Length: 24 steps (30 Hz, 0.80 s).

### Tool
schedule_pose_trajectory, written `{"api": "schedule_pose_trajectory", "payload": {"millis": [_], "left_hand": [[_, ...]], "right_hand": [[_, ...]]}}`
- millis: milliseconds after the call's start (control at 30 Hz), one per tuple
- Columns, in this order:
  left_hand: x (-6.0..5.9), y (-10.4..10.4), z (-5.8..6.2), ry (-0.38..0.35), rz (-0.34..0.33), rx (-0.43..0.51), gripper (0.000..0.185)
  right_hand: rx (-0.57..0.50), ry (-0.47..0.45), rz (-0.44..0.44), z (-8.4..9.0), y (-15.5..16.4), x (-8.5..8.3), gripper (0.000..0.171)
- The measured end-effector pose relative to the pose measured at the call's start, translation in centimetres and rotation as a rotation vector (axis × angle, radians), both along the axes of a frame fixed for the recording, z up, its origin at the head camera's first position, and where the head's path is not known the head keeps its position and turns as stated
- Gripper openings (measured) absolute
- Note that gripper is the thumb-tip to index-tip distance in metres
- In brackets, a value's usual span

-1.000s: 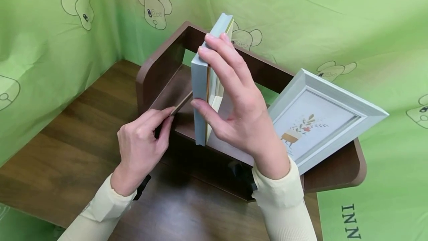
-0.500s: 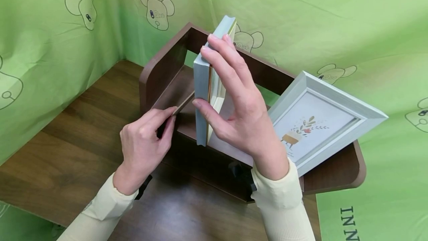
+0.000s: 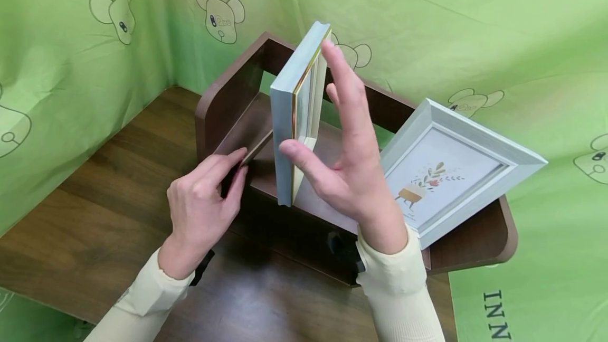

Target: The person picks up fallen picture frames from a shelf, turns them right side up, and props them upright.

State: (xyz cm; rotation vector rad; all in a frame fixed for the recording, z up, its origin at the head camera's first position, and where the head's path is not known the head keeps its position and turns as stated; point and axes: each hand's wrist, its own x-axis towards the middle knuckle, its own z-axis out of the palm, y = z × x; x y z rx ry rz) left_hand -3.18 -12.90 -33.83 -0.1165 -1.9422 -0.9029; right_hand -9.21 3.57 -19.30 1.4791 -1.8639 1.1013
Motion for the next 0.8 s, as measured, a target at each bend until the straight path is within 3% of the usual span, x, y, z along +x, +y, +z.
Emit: {"api": "schedule_pose_trajectory", "payload": {"millis": [100, 200, 233, 333, 400, 467, 600, 700, 800], "left_hand": [[0.6, 0.2, 0.5, 0.083, 0.014, 0.049, 0.021], [1.2, 1.0, 1.8, 0.270, 0.022, 0.135, 0.018], [1.4, 1.5, 2.2, 0.346, 0.014, 0.158, 0.016], [1.9, 2.9, 3.0, 0.551, -0.036, 0.178, 0.015], [2.4, 3.9, 3.1, 0.616, -0.093, 0.144, 0.016], [2.9, 4.8, 2.8, 0.633, -0.156, 0.097, 0.018], [3.8, 6.0, 2.4, 0.567, -0.236, 0.032, 0.022], [4.2, 6.4, 2.1, 0.504, -0.261, 0.017, 0.024], [4.4, 6.6, 2.0, 0.447, -0.270, 0.012, 0.026]], "right_hand": [[-0.050, -0.112, -0.075, -0.4, 0.5, 0.1, 0.077], [-0.126, -0.237, -0.137, -1.0, 0.9, -0.3, 0.078], [-0.146, -0.280, -0.164, -1.2, 1.1, -0.5, 0.071], [-0.174, -0.419, -0.260, -1.9, 1.6, -1.0, 0.055], [-0.164, -0.523, -0.314, -2.4, 1.8, -1.4, 0.049], [-0.131, -0.648, -0.362, -3.0, 1.8, -1.7, 0.049], [-0.075, -0.851, -0.400, -4.4, 1.5, -2.4, 0.055], [-0.056, -0.921, -0.402, -5.0, 1.4, -2.5, 0.057], [-0.032, -0.932, -0.407, -5.1, 1.2, -2.5, 0.057]]}}
